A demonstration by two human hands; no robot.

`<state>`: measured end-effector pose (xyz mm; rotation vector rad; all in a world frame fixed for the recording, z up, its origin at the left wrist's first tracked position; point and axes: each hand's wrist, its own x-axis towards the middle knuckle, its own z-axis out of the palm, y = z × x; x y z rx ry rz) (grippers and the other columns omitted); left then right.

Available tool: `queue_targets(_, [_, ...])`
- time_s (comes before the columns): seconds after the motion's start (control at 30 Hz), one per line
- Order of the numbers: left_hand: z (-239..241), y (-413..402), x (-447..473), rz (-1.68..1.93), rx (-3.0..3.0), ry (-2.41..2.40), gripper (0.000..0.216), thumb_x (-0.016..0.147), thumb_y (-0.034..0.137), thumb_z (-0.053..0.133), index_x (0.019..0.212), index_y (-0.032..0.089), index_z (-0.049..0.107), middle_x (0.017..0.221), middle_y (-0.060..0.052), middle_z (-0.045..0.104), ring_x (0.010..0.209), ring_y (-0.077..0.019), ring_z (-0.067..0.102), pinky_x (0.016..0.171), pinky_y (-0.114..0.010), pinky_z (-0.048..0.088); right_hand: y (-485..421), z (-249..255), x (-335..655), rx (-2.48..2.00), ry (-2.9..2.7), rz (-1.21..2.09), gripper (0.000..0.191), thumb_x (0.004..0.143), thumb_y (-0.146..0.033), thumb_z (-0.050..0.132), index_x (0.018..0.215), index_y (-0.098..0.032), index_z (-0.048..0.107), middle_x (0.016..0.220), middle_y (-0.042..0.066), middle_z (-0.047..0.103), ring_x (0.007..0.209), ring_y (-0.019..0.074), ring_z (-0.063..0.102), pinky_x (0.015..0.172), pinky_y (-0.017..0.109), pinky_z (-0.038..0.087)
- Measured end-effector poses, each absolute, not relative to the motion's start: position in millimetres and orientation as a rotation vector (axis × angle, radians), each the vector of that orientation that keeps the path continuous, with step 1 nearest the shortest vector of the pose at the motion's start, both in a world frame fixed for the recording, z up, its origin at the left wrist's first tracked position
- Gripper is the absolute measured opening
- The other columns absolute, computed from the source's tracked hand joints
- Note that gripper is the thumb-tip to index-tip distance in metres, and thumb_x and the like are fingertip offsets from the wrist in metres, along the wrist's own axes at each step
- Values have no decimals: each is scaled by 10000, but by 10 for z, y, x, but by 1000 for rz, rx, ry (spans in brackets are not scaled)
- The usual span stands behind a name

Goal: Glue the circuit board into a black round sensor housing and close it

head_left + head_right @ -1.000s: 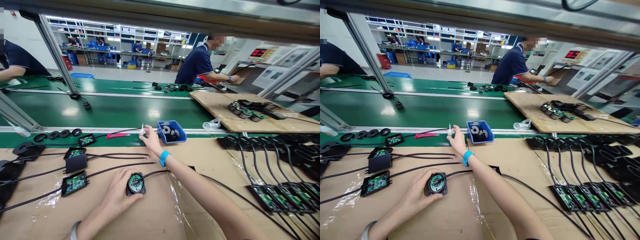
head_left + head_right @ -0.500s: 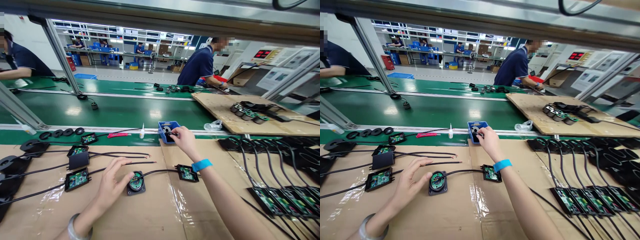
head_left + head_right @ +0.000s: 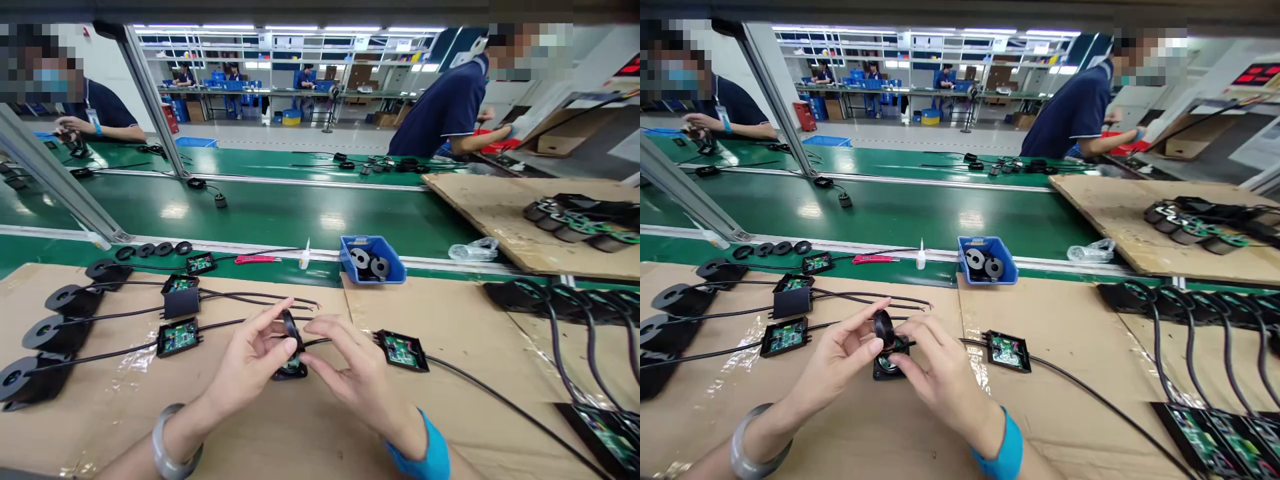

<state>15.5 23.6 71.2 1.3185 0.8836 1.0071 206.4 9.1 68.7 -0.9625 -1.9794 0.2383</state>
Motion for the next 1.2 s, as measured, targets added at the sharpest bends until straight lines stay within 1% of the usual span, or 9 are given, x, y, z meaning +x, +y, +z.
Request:
queue_targets(0.03, [700, 242, 101, 1007, 1412, 923, 536, 880, 330, 699, 1390, 240, 563, 1196, -80, 626, 992, -191, 665, 875, -295, 577, 100, 653, 2125, -1022, -2026, 246, 222, 928, -211, 634, 1146, -202, 590, 1040, 73, 696, 1018, 219, 665, 854, 363, 584])
queue_targets(0.1, [676, 255, -10, 974, 1632, 1018, 517, 861, 235, 697, 1361, 274, 570, 1181, -54, 635, 969, -174, 657, 882, -286, 571, 108, 568, 2244, -1153, -2098, 259, 219, 938, -240, 621, 1152, -212, 582, 1059, 72, 694, 1020, 245, 658, 847, 410, 578])
queue_targets(0.23, [640, 258, -151, 827, 2050, 1088, 399, 881, 187, 690, 1260, 280, 606, 1200, -40, 668, 1089, -208, 649, 974, -316, 545, 78, 388, 2350, -1231, -2097, 343, 65, 956, -173, 565, 993, -223, 579, 889, 19, 666, 818, 195, 657, 689, 331, 559])
queue_targets(0.3, [620, 248, -168, 789, 2220, 1032, 388, 914, 165, 643, 1287, 264, 600, 1266, -65, 647, 1150, -222, 639, 1002, -329, 541, 60, 336, 2340, -1219, -2067, 379, 81, 959, -145, 547, 951, -221, 572, 856, 9, 638, 780, 173, 640, 655, 295, 543])
queue_targets(0.4, [591, 240, -160, 778, 2401, 961, 382, 935, 125, 586, 1300, 237, 607, 1296, -105, 624, 1162, -232, 638, 977, -335, 565, 45, 311, 2313, -1201, -2034, 417, 104, 962, -125, 536, 938, -220, 571, 841, 6, 609, 749, 154, 620, 627, 266, 525])
queue_targets(0.57, [592, 271, -132, 710, 2524, 905, 255, 962, 166, 577, 1192, 236, 665, 1264, -108, 633, 1161, -246, 628, 981, -375, 573, 24, 313, 2312, -1166, -2015, 415, 117, 956, -106, 545, 945, -215, 585, 843, 20, 600, 763, 156, 613, 638, 265, 520])
queue_targets(0.73, [562, 302, -101, 788, 2592, 856, 149, 977, 197, 582, 1079, 213, 690, 1206, -114, 647, 1053, -237, 654, 855, -364, 621, 4, 324, 2322, -1152, -2012, 379, 140, 942, -78, 559, 941, -204, 620, 833, 29, 603, 751, 150, 600, 635, 263, 511])
queue_targets(0.97, [513, 304, -58, 907, 2583, 846, 124, 978, 234, 599, 1041, 202, 701, 1175, -115, 645, 1000, -220, 658, 781, -353, 634, 1, 356, 2329, -1157, -1993, 369, 152, 948, -84, 550, 925, -191, 656, 829, 43, 618, 746, 142, 600, 636, 256, 515])
queue_targets(1.2, [466, 295, -56, 907, 2566, 815, 135, 956, 195, 633, 1070, 201, 705, 1196, -104, 629, 1017, -208, 625, 814, -344, 618, 9, 363, 2326, -1156, -1996, 366, 157, 949, -84, 543, 928, -192, 655, 824, 35, 625, 736, 137, 607, 638, 261, 521])
